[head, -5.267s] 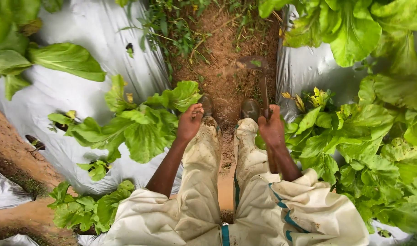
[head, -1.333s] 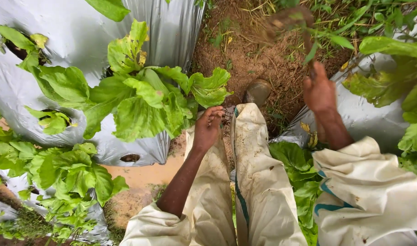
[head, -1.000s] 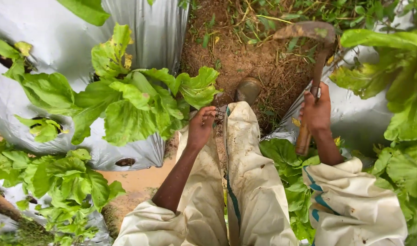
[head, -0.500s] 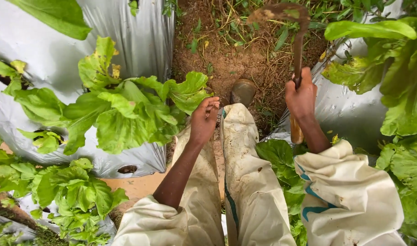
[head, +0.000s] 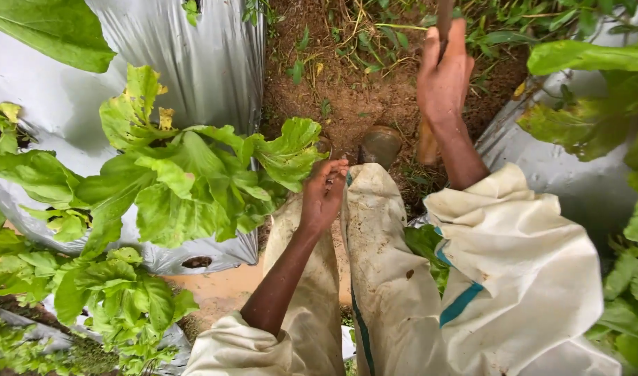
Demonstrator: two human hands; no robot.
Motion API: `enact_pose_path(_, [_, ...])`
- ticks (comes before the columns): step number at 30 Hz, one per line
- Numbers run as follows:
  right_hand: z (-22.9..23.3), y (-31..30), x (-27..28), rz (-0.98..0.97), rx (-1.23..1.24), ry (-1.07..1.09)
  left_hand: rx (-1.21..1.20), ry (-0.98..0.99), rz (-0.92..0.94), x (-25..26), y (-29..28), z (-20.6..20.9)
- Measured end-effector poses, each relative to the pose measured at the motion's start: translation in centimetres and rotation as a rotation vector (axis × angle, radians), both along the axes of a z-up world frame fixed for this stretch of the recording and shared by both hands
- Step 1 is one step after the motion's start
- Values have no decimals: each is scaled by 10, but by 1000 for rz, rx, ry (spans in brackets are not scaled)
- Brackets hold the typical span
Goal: The person uses a hand hoe to loosen soil and uproot weeds between rows of leafy green vegetables. They gather the removed weeds by hand and hold them in a bundle.
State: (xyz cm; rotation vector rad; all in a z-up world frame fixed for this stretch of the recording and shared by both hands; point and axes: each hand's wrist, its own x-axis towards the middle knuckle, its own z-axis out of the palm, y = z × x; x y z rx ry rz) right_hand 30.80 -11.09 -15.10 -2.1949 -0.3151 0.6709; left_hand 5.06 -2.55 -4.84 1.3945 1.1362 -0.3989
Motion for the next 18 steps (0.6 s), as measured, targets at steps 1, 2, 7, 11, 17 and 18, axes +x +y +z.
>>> enact_pose_path(1, [-14,-6,-12,-2,-1,8,-1,8,-2,-2,0,-1])
enact_pose_path(2, [-28,-13,-25,-41,-17,102,-33,6,2,-3,1,-1])
enact_pose_path(7, [-30,-46,-27,54,-505,560,-50,-61,6,-8,1,7])
enact_pose_path(11, [-26,-43,-5,1,-216,226,-98,85,-24,-6,8,5])
enact_pose_path(17, [-22,-7,-31,-73,-264,435,-75,68,-32,-9,3,-4])
enact_pose_path(18, [-18,-10,-35,193,-622,676,-71,20,-43,-12,1,-5])
